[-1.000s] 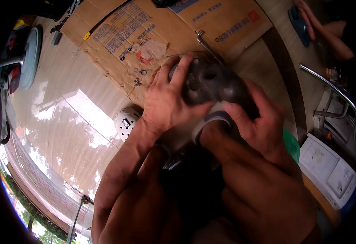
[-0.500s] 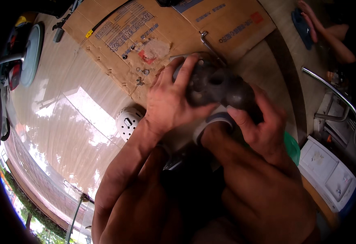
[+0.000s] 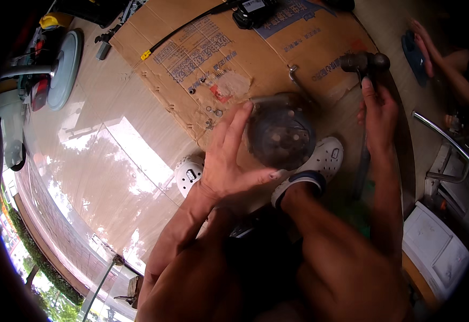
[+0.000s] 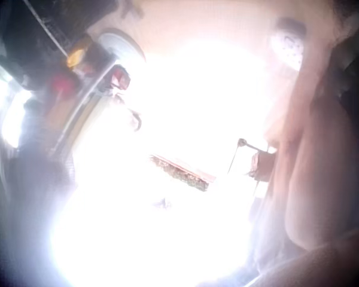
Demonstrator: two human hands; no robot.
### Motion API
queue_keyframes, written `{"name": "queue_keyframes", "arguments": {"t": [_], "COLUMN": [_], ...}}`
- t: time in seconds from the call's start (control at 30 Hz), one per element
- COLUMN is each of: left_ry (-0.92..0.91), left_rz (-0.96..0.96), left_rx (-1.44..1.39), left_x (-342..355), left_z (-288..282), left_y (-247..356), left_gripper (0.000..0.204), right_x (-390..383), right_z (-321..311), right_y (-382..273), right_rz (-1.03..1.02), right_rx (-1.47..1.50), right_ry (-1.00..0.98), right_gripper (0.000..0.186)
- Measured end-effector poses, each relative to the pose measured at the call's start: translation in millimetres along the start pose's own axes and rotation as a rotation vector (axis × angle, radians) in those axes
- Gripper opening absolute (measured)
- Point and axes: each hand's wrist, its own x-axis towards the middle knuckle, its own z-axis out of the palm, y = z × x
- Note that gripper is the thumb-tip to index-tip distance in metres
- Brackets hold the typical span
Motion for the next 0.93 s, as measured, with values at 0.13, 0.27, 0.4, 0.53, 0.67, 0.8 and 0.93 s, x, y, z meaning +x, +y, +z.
{"name": "queue_keyframes", "arguments": {"t": [0.13,0.27,0.4,0.53,0.67,0.8,0.93], "left_ry": [0.357,0.287,0.188,0.06,0.024,0.015,-0.079], "left_rz": [-0.371,-0.543,-0.536,-0.512,-0.435,-0.44,-0.495], "left_rx": [0.148,0.412,0.395,0.415,0.434,0.474,0.559], "left_x": [-6.6,-10.7,8.3,15.5,11.2,7.3,13.5], "left_z": [-23.4,-57.6,-59.6,-53.2,-46.2,-46.6,-50.2], "left_y": [-39.6,-107.8,-121.8,-147.5,-165.4,-173.2,-172.6], "left_gripper": [0.035,0.027,0.035,0.04,0.035,0.034,0.039], "right_x": [64.2,108.8,130.1,122.8,121.7,118.2,119.5], "right_z": [-19.8,-5.9,11.3,47.1,50.4,56.5,48.6], "right_y": [40.9,53.5,68.5,82.6,104.6,117.6,122.1], "right_rz": [-0.451,-0.431,-0.392,-0.4,-0.414,-0.324,-0.267], "right_rx": [-0.517,-0.786,-0.8,-0.797,-0.837,-0.77,-0.848], "right_ry": [0.162,0.231,0.226,0.225,0.176,0.151,0.102], "right_gripper": [0.058,0.053,0.05,0.05,0.05,0.051,0.058]}}
